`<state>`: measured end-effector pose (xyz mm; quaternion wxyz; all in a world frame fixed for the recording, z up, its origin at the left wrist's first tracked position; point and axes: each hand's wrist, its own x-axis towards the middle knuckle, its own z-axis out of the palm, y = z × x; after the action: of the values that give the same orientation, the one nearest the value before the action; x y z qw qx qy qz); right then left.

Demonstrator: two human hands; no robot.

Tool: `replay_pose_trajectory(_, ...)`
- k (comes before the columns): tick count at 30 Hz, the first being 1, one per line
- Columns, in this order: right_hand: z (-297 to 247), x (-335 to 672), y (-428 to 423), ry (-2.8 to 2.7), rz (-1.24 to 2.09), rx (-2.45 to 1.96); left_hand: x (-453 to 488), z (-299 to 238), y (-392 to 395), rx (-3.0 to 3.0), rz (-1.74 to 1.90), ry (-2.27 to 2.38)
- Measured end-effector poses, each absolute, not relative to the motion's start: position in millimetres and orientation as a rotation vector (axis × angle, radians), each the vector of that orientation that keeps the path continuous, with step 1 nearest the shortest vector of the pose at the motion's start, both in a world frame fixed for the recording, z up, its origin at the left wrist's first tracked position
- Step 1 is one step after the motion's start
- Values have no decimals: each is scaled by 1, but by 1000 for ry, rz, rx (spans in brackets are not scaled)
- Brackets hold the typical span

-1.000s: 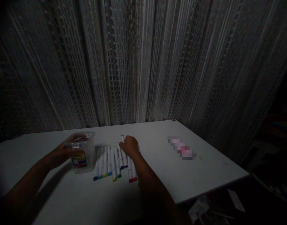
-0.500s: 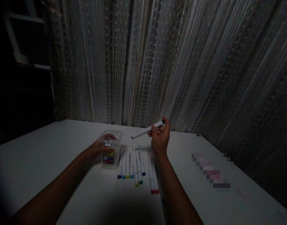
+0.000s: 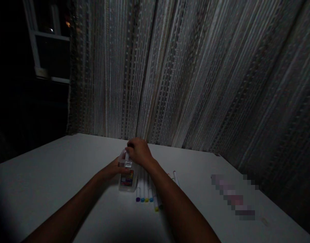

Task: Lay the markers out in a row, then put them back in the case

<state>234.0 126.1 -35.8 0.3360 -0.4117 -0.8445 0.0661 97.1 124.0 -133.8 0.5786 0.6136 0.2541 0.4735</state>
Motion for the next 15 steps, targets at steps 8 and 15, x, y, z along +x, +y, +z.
replay_pose_trajectory(8, -34, 228, 113, -2344, 74, -1209, 98, -134, 125, 1374, 1129, 584)
replay_pose_trajectory(15, -31, 226, 108, -2372, 3, -1320, 100, -136, 126, 1400, 1138, 556)
